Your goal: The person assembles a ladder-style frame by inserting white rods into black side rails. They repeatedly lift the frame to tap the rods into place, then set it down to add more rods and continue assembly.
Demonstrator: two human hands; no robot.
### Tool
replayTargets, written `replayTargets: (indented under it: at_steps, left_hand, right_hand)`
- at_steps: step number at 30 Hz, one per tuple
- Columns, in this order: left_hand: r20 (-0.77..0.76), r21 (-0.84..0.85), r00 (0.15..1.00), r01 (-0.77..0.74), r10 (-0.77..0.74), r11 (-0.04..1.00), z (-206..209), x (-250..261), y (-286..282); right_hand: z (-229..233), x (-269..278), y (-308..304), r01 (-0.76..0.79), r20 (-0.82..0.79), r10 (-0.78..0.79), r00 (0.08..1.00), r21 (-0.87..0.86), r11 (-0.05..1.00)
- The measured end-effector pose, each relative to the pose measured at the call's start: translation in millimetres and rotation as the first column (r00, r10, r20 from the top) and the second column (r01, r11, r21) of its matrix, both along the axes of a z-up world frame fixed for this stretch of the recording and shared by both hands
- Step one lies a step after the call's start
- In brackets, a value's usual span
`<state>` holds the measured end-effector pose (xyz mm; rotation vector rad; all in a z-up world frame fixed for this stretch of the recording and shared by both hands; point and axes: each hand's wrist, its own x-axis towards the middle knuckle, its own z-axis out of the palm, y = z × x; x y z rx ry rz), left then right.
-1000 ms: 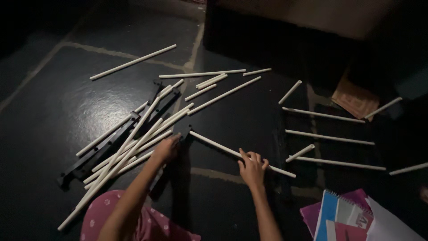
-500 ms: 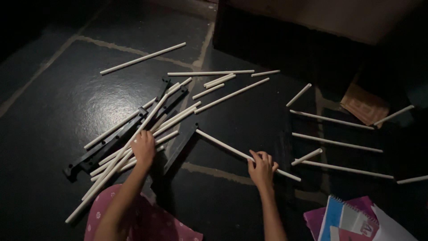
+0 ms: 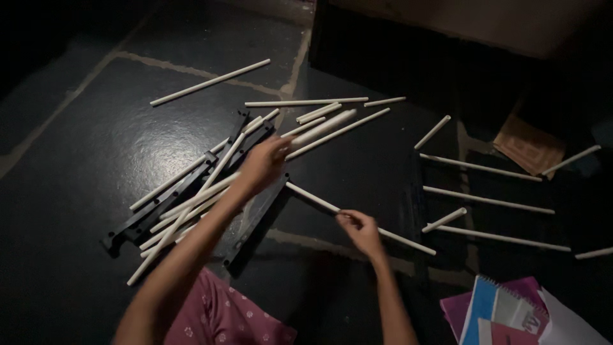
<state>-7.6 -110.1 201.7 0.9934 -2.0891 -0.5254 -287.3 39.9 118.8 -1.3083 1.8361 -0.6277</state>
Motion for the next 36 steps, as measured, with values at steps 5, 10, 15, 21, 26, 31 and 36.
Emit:
replayTargets:
  at_steps: [5,10,15,21,26,31,36]
  left_hand:
    - [-0.287,0.148,0.813,0.56,-0.507,0.815,54.7,-141.1,68.5]
    - [-0.075,0.192,0.782,0.62,-0.618,0.761,28.2,-182.3,135.3]
    - [0.168,0.08,0.942,-0.307,0.291,0.948,-78.1,-65.5,98.8]
    - [0.599,0.129,0.727,-0.5,0.335,0.856,-210.7,72.1,109.5]
    - [0.61,0.262,0.708,-0.604,0.356,0.752,-219.4,91.6,99.9]
    - [0.604,0.357,0.711,-0.646,0.361,0.674,-197.7,101.4,95.1]
    - [0.562,0.426,0.751,-0.622,0.346,0.657,-181.2,106.1,98.4]
  right_hand:
    - [-3.2,55.2,8.0,-0.058,0.425,0.204,0.882,-0.331,0.942]
    - [-80.2,51.4,26.0,0.522,0.626,-0.186,0.757,-0.41,0.748]
    - [-133.4,7.2,27.1,0.739,0.59,-0.453,0.668,-0.457,0.495]
    - [-99.8,32.3,26.0,0.793,0.636,-0.518,0.572,-0.268,0.546]
    - [-98.0,71.8,33.7,0.706,0.636,-0.447,0.629,-0.226,0.672]
    - [-109.3,109.4,24.4,0.625,0.773,-0.311,0.552,-0.136,0.769]
    - [-123.0,148.7,-1.7,0.634,0.822,-0.353,0.448,-0.013,0.773]
